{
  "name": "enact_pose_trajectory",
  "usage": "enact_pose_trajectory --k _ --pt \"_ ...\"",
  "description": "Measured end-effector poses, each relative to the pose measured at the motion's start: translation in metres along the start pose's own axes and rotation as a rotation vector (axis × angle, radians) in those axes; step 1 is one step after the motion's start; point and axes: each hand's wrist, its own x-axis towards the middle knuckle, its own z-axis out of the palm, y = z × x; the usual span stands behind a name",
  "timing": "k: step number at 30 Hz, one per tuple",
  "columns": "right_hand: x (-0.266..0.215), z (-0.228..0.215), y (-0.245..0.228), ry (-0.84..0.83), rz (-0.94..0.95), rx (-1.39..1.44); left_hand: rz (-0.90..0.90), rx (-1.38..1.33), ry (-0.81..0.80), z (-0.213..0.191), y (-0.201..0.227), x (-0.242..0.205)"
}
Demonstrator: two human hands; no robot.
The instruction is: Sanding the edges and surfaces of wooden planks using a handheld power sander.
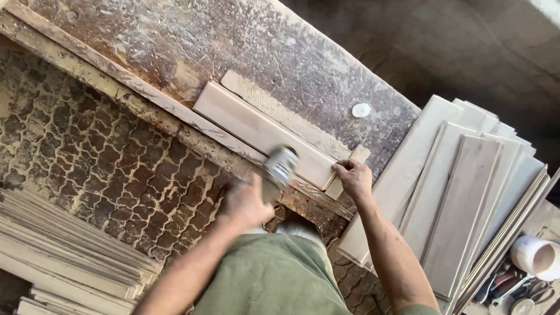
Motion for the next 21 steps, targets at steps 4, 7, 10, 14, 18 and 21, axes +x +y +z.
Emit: enact_pose_trajectory --k 4,7,10,14,18,21 --pt "0.003 0.001 0.002 -0.032 0.027 -0.055 0.305 0.09 -0.103 0.064 0.019 -0.003" --pt "0.004 0.006 -0.002 -0.043 0.021 -0.083 0.291 0.065 -0.075 0.042 0.001 0.001" --pt "0.003 0.006 -0.003 -0.038 0.05 -0.082 0.118 -0.016 0.012 -0.039 -0.031 0.002" --pt "0.009 0.006 0.002 -0.056 0.075 -0.113 -0.176 -0.338 0.226 -0.102 -0.1 0.027" --pt "0.007 0.001 -0.005 -0.058 0.089 -0.152 -0.239 -0.417 0.304 -0.095 -0.124 0.049" --pt "0.01 0.0 -0.003 -0.056 0.096 -0.106 -0.228 -0.364 0.286 -0.071 -0.092 0.029"
